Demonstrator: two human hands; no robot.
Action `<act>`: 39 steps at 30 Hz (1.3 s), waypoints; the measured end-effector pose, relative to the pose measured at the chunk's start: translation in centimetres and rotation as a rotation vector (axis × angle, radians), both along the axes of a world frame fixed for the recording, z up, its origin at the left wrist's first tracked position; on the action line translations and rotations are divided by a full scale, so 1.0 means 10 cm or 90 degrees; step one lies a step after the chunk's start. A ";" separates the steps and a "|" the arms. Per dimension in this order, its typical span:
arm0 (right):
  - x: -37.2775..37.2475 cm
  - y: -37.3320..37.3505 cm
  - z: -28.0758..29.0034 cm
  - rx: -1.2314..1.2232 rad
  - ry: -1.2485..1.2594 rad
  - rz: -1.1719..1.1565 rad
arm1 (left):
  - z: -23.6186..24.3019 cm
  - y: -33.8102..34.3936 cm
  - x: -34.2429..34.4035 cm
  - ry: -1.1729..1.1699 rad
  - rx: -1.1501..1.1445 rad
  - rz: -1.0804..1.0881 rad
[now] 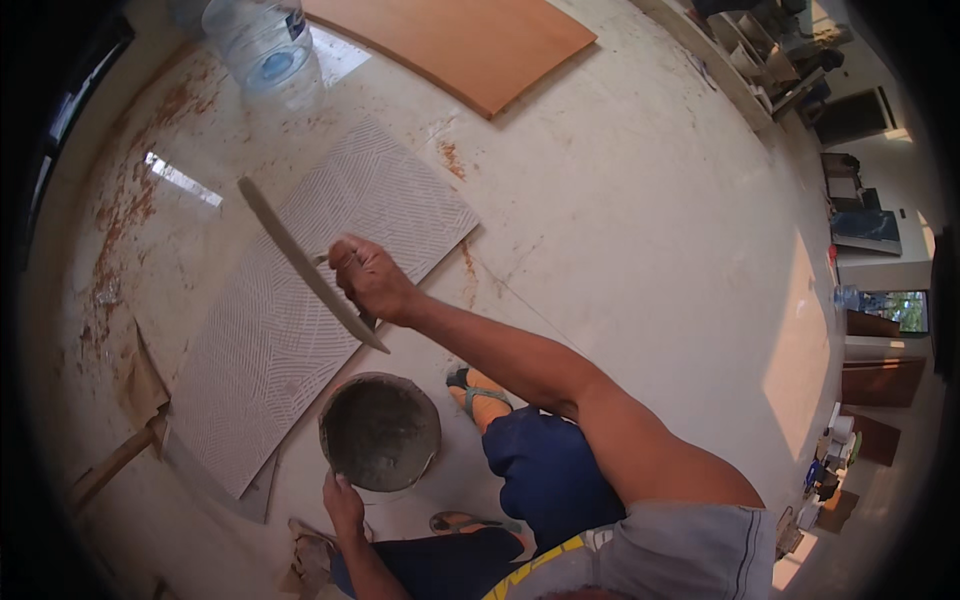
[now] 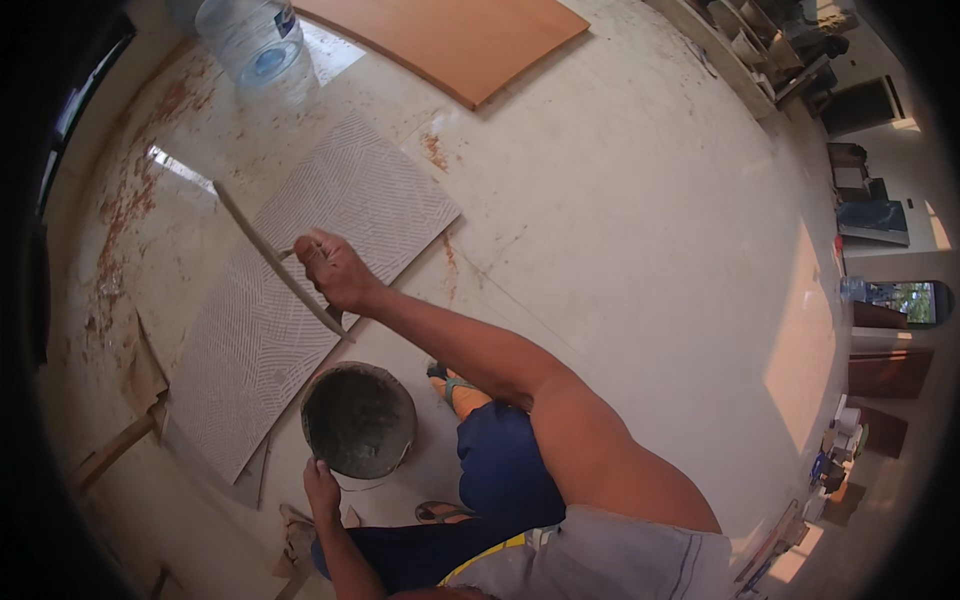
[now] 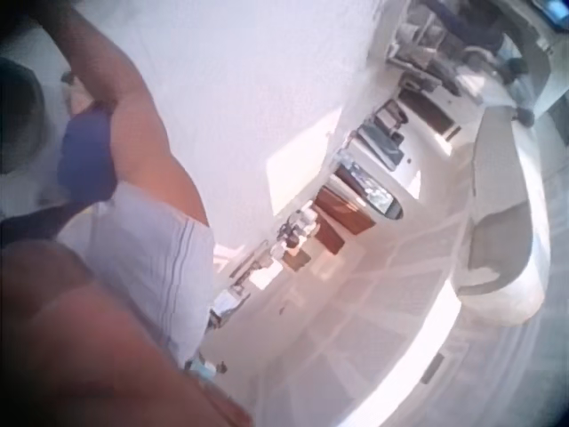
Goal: The person scoops mortar from a bucket using a trowel and spreads it across the back of a large tile, then lifts the tile and presses it into place on a concrete step.
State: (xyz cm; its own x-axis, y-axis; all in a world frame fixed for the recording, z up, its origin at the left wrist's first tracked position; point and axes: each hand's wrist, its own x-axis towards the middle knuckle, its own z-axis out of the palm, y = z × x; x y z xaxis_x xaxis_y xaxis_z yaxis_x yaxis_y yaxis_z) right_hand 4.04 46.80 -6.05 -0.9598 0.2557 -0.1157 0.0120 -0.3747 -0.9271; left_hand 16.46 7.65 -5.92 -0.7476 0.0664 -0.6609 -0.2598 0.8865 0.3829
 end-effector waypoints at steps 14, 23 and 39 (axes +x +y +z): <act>0.72 0.72 0.26 0.284 -0.136 -0.065 | -0.44 0.38 -0.85 0.162 0.294 0.051; 1.30 0.12 0.19 0.717 -0.407 0.463 | -0.34 0.58 -1.16 0.179 0.390 -0.004; 1.29 -0.65 -0.58 0.533 -0.427 0.457 | -0.20 1.03 -0.77 0.350 0.350 -0.088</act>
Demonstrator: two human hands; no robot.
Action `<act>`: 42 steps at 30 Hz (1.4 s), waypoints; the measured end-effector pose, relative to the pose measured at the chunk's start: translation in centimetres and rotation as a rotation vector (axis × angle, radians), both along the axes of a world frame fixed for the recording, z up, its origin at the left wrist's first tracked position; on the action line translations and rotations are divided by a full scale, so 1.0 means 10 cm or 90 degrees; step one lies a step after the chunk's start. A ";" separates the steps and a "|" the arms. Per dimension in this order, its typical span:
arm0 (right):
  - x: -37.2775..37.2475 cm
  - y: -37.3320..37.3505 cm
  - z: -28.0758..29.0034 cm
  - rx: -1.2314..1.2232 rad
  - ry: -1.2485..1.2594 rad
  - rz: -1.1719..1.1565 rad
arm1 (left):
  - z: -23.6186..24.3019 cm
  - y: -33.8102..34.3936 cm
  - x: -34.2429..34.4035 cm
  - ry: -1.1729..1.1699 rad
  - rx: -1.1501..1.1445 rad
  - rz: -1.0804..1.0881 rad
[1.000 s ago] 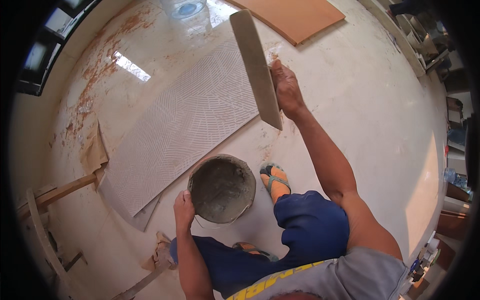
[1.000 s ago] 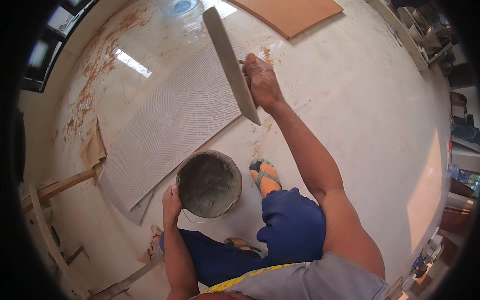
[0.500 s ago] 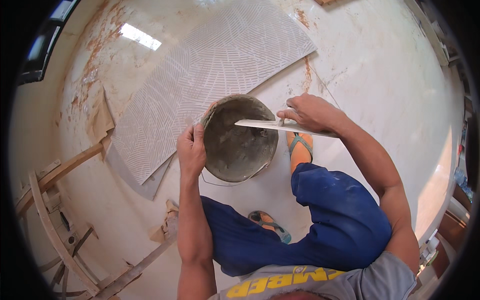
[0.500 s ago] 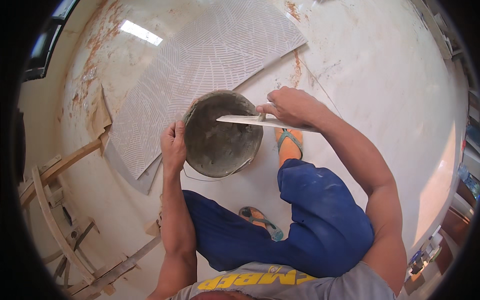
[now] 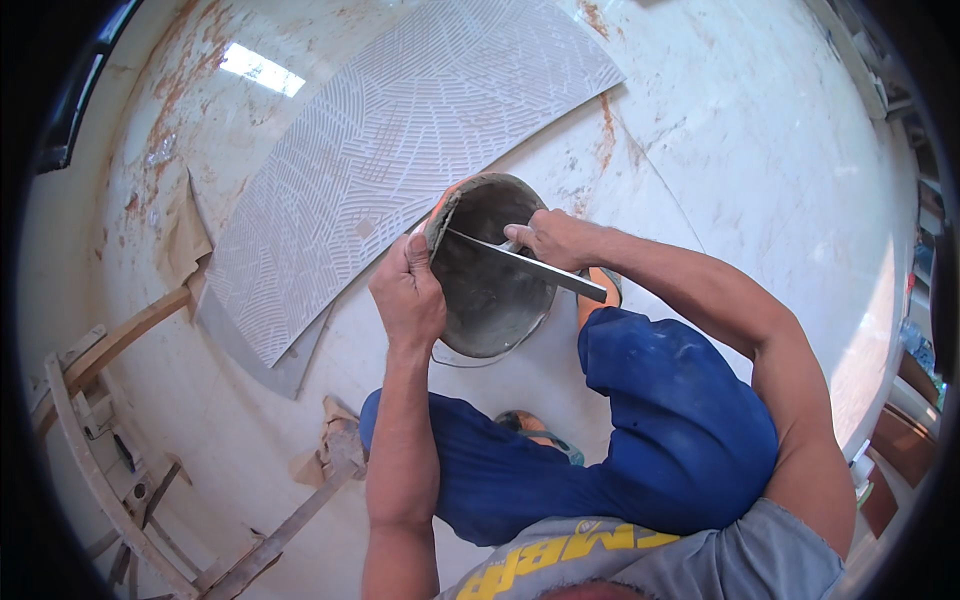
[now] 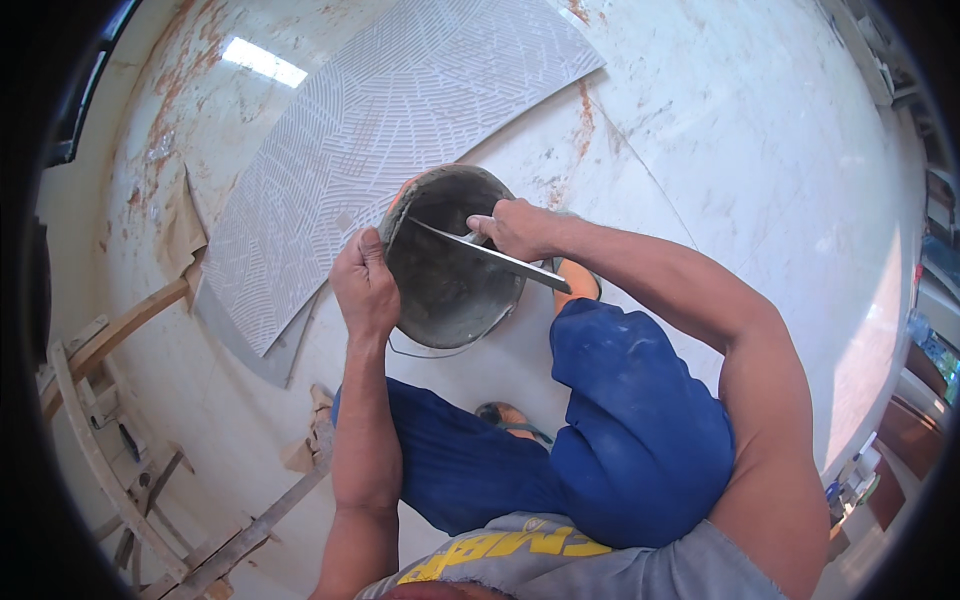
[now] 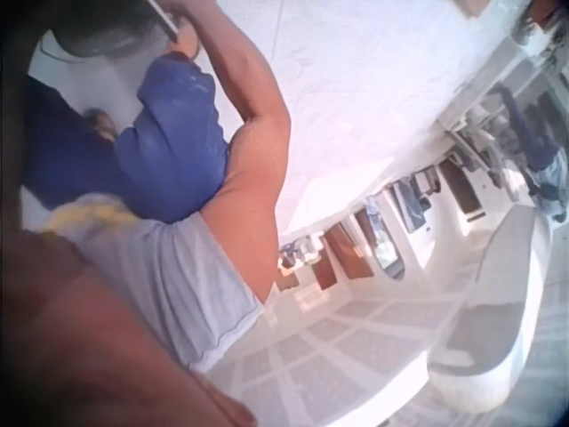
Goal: The person scoops mortar from a bucket using a trowel and spreads it across the back of a large tile, then lifts the tile and presses it into place on a concrete step.
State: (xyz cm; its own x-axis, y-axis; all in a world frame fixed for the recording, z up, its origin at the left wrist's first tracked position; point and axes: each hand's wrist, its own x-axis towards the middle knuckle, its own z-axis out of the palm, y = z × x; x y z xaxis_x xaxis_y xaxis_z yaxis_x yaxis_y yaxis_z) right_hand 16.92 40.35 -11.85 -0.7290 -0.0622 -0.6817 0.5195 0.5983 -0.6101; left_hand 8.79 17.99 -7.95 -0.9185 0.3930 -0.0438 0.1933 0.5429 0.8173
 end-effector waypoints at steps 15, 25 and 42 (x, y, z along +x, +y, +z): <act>-0.07 -0.07 -0.26 -0.182 -0.117 0.108 | -0.16 -0.14 -0.04 -0.082 0.078 0.091; -0.06 0.10 -0.40 -0.338 -0.212 0.196 | -0.26 -0.16 -0.16 -0.111 0.081 0.118; -0.92 0.66 0.21 -0.278 0.187 -0.048 | -0.43 -0.84 -0.26 -0.167 0.061 0.221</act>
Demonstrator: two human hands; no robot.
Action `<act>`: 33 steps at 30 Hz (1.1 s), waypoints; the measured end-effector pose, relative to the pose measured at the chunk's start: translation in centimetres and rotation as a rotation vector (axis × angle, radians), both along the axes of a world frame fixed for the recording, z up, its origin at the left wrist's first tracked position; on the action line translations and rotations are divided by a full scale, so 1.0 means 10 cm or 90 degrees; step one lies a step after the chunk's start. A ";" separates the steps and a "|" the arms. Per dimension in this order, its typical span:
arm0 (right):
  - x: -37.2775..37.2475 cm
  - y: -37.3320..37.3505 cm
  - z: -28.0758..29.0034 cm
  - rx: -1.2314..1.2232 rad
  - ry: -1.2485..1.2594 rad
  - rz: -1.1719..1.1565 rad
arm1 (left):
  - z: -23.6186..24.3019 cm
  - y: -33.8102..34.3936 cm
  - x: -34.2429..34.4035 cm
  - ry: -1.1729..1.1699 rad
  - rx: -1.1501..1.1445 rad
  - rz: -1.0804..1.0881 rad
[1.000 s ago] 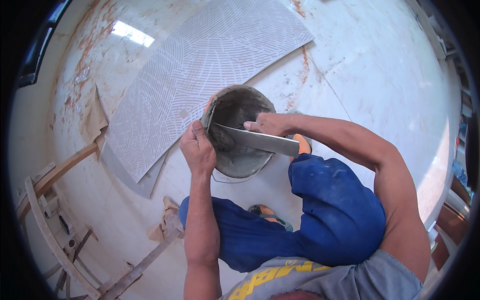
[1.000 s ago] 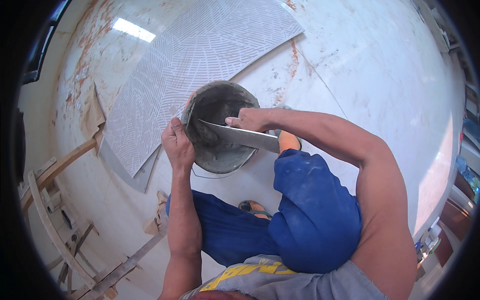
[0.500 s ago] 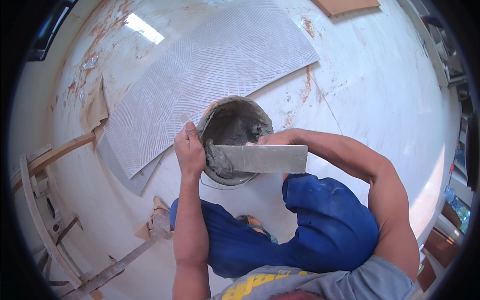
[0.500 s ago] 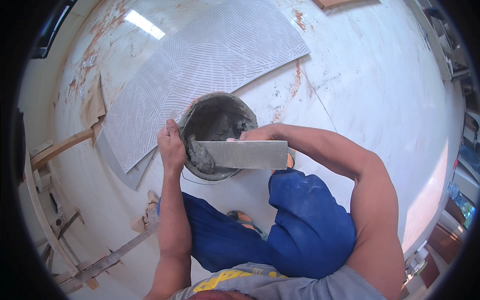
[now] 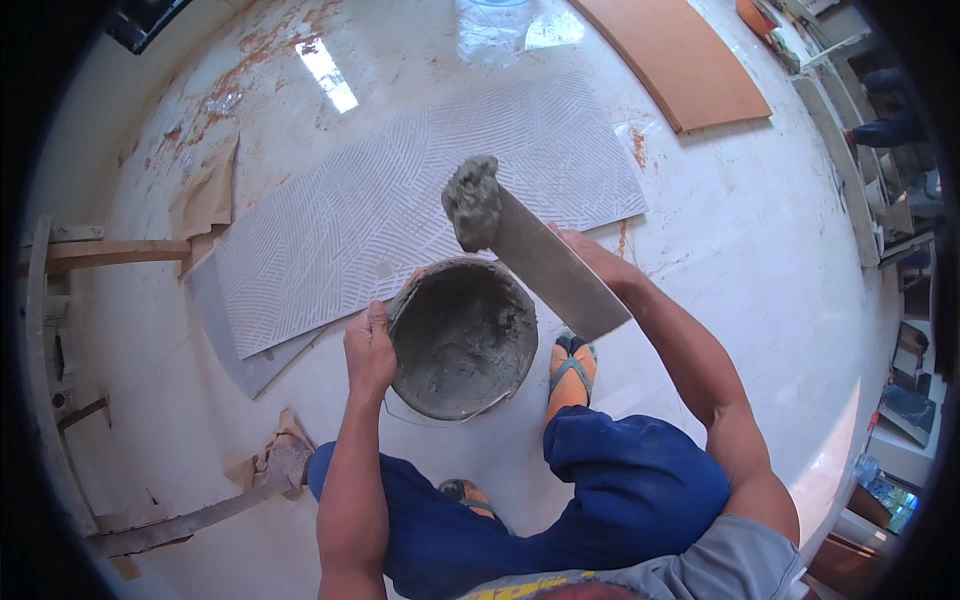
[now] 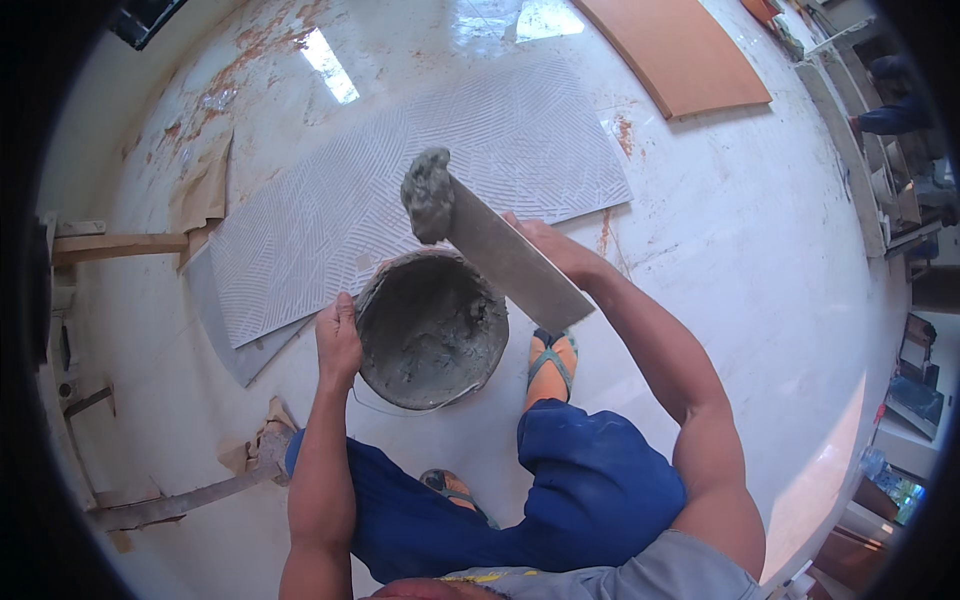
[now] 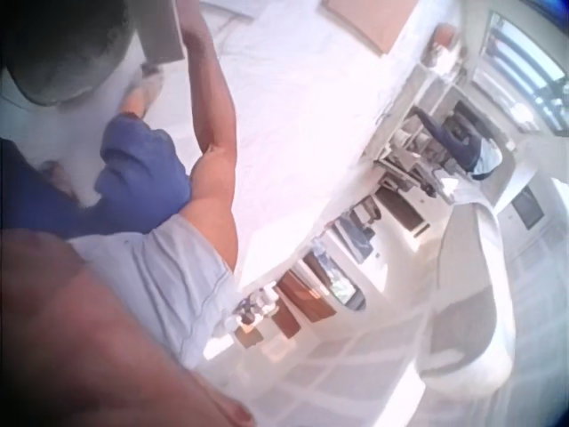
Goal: The person scoops mortar from a bucket using a trowel and spreads it across the back of a large tile, then lifts the tile and presses it into place on a concrete step.
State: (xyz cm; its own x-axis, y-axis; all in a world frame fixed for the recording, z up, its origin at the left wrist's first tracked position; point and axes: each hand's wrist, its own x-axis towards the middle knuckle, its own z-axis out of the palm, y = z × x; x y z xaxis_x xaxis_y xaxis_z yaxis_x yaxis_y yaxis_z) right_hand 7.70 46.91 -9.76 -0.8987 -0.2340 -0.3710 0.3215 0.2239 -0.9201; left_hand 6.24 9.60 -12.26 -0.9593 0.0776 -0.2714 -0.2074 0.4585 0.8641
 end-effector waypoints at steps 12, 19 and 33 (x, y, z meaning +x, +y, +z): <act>-1.16 0.04 -0.73 0.534 0.073 -0.087 | -0.06 -0.01 0.00 0.084 -0.055 0.015; -1.17 0.24 -0.52 0.589 0.107 -0.069 | -0.05 0.08 -0.12 0.019 0.015 0.030; -0.02 0.26 0.77 0.453 0.070 0.199 | 0.09 0.37 -0.07 -0.020 0.050 0.022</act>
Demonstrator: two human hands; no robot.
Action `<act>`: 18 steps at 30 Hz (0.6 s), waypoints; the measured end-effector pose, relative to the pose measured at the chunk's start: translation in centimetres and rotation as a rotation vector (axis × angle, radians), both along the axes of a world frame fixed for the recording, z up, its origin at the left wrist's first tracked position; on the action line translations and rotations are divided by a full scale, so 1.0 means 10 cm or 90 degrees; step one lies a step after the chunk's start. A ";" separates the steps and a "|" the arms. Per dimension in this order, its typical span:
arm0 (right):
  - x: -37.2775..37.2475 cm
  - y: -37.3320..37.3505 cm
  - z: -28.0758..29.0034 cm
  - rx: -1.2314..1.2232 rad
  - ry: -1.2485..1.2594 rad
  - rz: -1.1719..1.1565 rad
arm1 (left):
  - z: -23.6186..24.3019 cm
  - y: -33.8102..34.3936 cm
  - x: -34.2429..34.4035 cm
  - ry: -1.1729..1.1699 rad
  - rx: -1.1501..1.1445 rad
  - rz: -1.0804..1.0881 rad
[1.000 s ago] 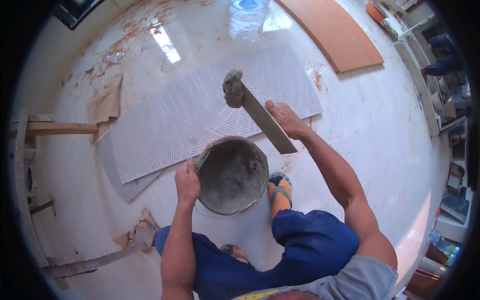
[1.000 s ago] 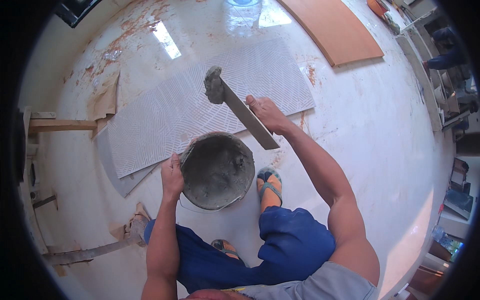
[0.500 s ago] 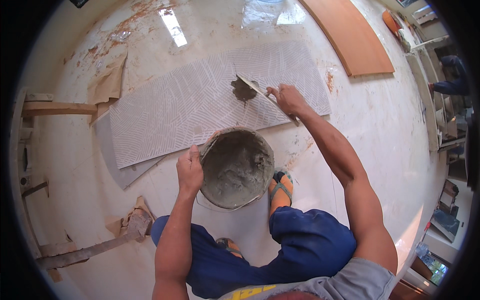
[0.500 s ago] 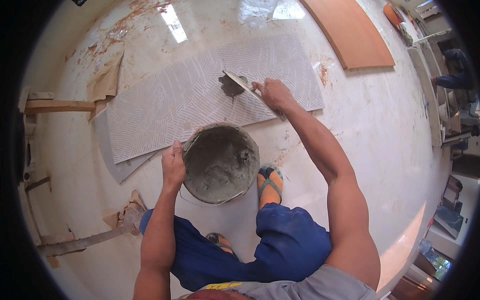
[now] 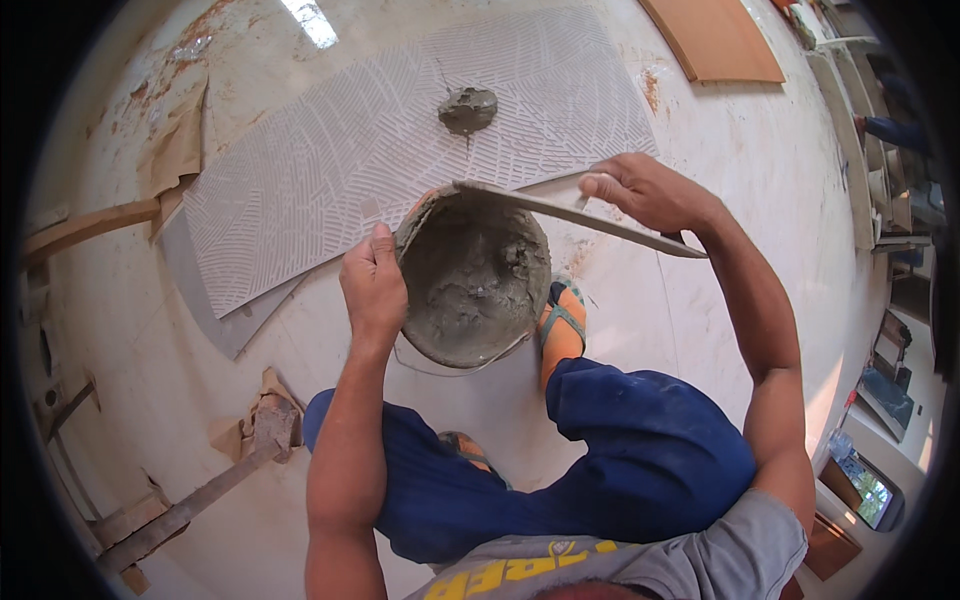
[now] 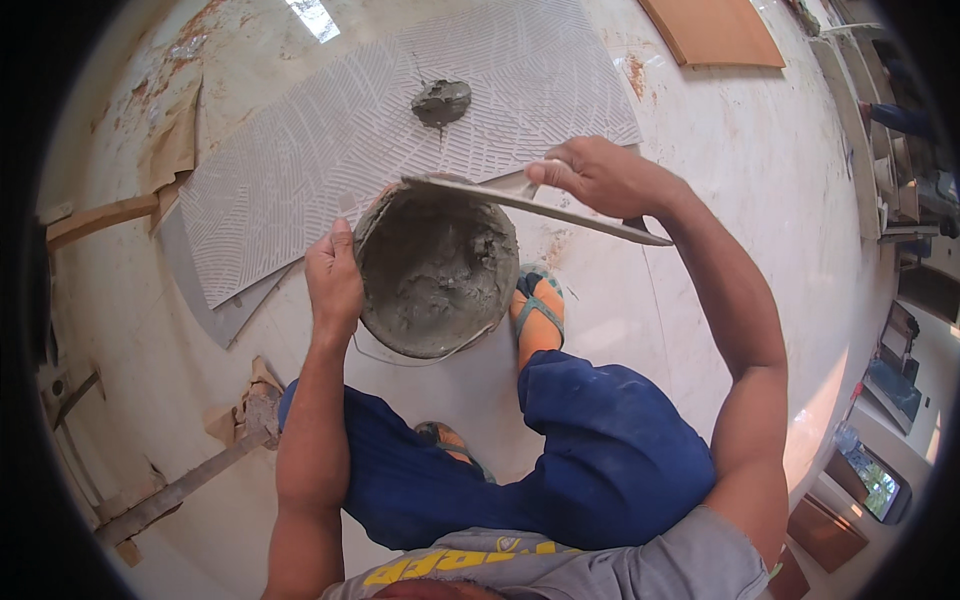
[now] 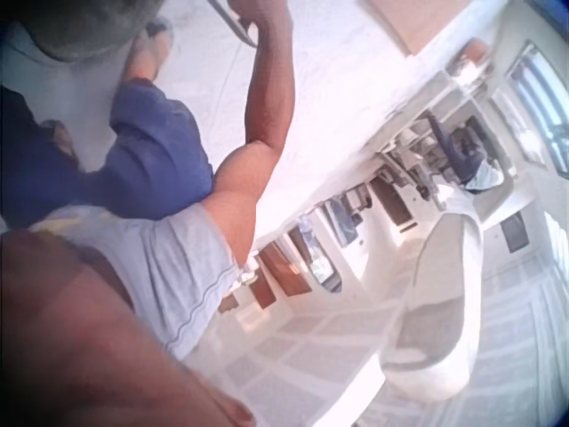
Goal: The person scoops mortar from a bucket using a trowel and spreads it across the back of a large tile, then lifts the tile and presses it into place on a concrete step.
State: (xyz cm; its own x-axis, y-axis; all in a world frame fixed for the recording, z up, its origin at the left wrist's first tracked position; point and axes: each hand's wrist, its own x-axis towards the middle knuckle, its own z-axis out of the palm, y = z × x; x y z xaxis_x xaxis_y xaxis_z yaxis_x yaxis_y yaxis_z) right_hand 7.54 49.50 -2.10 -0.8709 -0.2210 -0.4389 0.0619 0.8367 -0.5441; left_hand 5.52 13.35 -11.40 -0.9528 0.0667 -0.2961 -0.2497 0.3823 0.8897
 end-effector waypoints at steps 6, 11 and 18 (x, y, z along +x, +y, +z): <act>0.17 -0.46 0.04 0.225 -0.093 0.062 | 0.23 0.25 0.15 0.046 -0.072 -0.033; 0.07 -0.79 0.33 0.303 0.057 0.124 | 0.25 0.22 0.12 0.093 -0.075 -0.072; -0.24 -1.14 0.31 0.341 0.253 0.391 | 0.22 0.16 -0.04 0.069 -0.032 -0.116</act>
State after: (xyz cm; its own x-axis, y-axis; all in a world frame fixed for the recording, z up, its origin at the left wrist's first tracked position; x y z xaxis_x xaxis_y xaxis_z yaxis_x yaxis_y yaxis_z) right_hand 5.19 38.11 0.98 -0.7766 -0.5493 -0.3085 -0.5878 0.8079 0.0410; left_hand 5.11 14.99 -9.24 -0.9529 0.2283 -0.1997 -0.0761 0.4575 0.8859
